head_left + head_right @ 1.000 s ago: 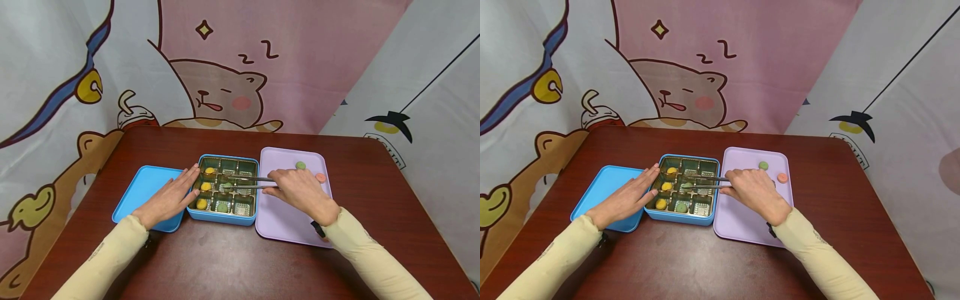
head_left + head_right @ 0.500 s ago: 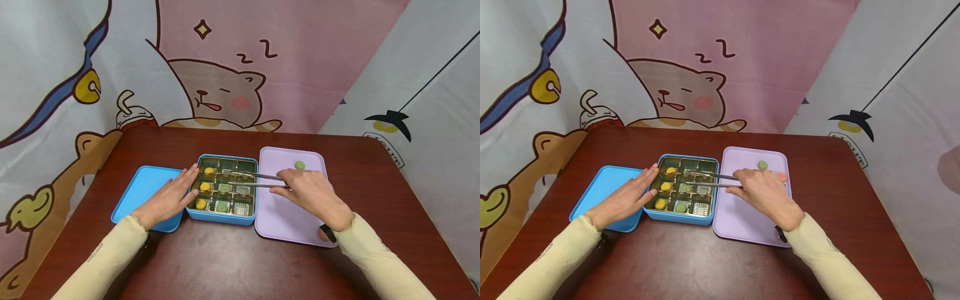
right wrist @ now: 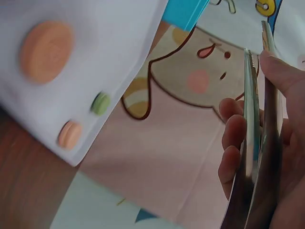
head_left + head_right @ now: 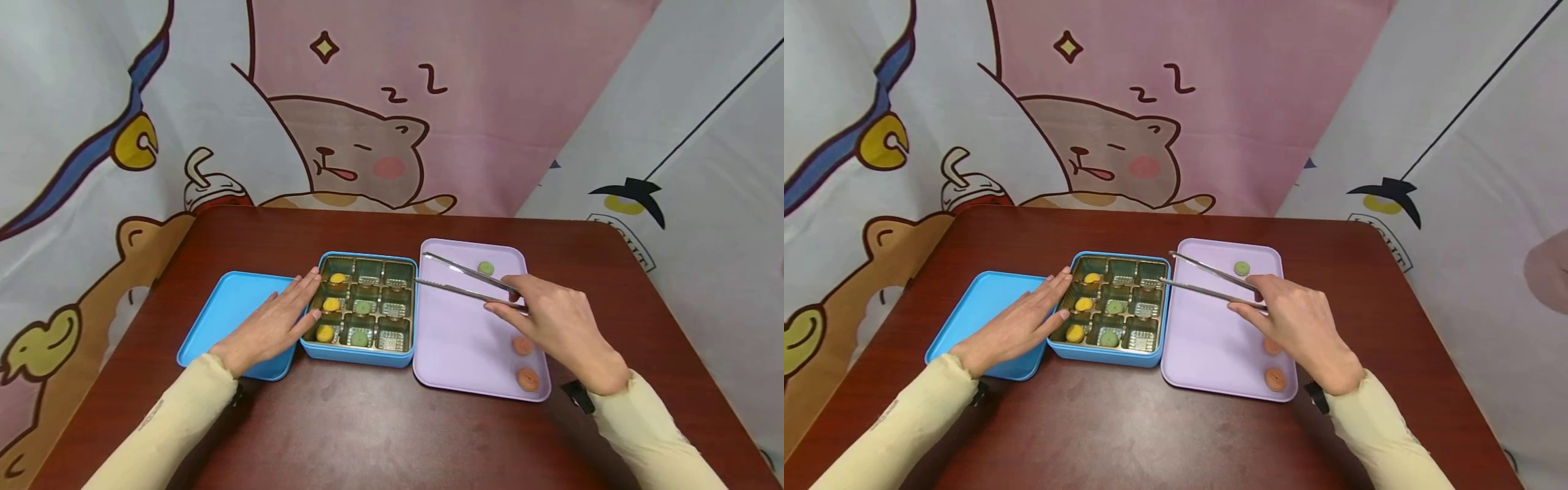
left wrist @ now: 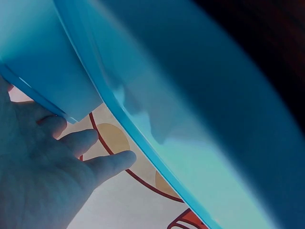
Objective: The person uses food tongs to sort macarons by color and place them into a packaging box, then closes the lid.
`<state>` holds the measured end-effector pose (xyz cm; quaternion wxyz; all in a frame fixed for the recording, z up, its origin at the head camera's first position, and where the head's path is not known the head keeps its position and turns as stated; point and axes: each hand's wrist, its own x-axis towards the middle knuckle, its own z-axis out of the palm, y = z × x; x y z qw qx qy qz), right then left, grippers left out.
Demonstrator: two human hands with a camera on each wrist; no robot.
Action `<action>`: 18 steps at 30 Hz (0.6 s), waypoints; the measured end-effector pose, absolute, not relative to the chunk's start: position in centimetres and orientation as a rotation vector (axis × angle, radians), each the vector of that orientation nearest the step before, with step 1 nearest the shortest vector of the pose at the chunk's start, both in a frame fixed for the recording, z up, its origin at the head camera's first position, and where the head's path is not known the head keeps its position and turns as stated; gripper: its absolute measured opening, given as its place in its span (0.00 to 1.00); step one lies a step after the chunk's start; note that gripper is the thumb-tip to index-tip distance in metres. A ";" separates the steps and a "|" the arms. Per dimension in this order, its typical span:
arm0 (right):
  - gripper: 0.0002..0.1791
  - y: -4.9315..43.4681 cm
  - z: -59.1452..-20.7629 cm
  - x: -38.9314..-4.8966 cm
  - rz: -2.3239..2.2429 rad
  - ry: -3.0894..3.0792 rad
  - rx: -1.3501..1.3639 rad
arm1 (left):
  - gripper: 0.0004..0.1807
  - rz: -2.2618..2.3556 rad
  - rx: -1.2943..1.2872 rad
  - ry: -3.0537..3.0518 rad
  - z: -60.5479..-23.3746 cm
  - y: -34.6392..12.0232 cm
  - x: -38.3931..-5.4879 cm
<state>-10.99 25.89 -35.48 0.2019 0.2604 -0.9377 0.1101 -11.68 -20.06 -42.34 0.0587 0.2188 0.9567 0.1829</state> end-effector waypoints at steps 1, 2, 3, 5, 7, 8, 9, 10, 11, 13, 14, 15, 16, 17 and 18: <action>0.23 26.3 -35.6 -10.9 0.313 -2.615 0.709 | 0.40 0.552 0.662 2.899 -42.3 -20.1 -11.7; 0.23 26.8 -35.7 -10.8 0.318 -2.615 0.689 | 0.40 0.551 0.662 2.899 -42.4 -20.1 -11.7; 0.23 27.2 -35.8 -10.7 0.322 -2.613 0.672 | 0.40 0.550 0.661 2.899 -42.4 -20.0 -11.7; 0.24 28.0 -36.1 -10.6 0.325 -2.613 0.640 | 0.40 0.549 0.659 2.899 -42.4 -20.1 -11.7; 0.24 28.8 -36.3 -10.5 0.327 -2.625 0.602 | 0.40 0.550 0.657 2.898 -42.3 -20.1 -11.7; 0.25 29.1 -36.4 -10.5 0.326 -2.632 0.584 | 0.40 0.550 0.657 2.898 -42.3 -20.1 -11.7; 0.25 29.4 -36.5 -10.5 0.324 -2.638 0.567 | 0.40 0.550 0.658 2.898 -42.3 -20.1 -11.7; 0.25 29.7 -36.7 -10.5 0.320 -2.650 0.548 | 0.40 0.550 0.659 2.899 -42.3 -20.1 -11.6; 0.25 30.0 -36.8 -10.5 0.314 -2.663 0.527 | 0.40 0.550 0.659 2.900 -42.3 -20.1 -11.6; 0.24 30.5 -37.0 -10.6 0.308 -2.686 0.495 | 0.40 0.551 0.661 2.900 -42.3 -20.0 -11.6; 0.25 30.7 -37.2 -10.7 0.302 -2.694 0.483 | 0.40 0.551 0.662 2.901 -42.3 -20.0 -11.6; 0.25 30.9 -37.3 -10.7 0.296 -2.704 0.470 | 0.40 0.550 0.662 2.900 -42.2 -20.0 -11.6; 0.25 31.0 -37.4 -10.8 0.294 -2.714 0.463 | 0.40 0.550 0.661 2.899 -42.2 -20.0 -11.6; 0.25 31.2 -37.5 -10.8 0.293 -2.722 0.456 | 0.40 0.550 0.660 2.899 -42.2 -20.0 -11.6; 0.25 31.3 -37.6 -10.9 0.294 -2.729 0.453 | 0.40 0.549 0.660 2.899 -42.2 -20.0 -11.6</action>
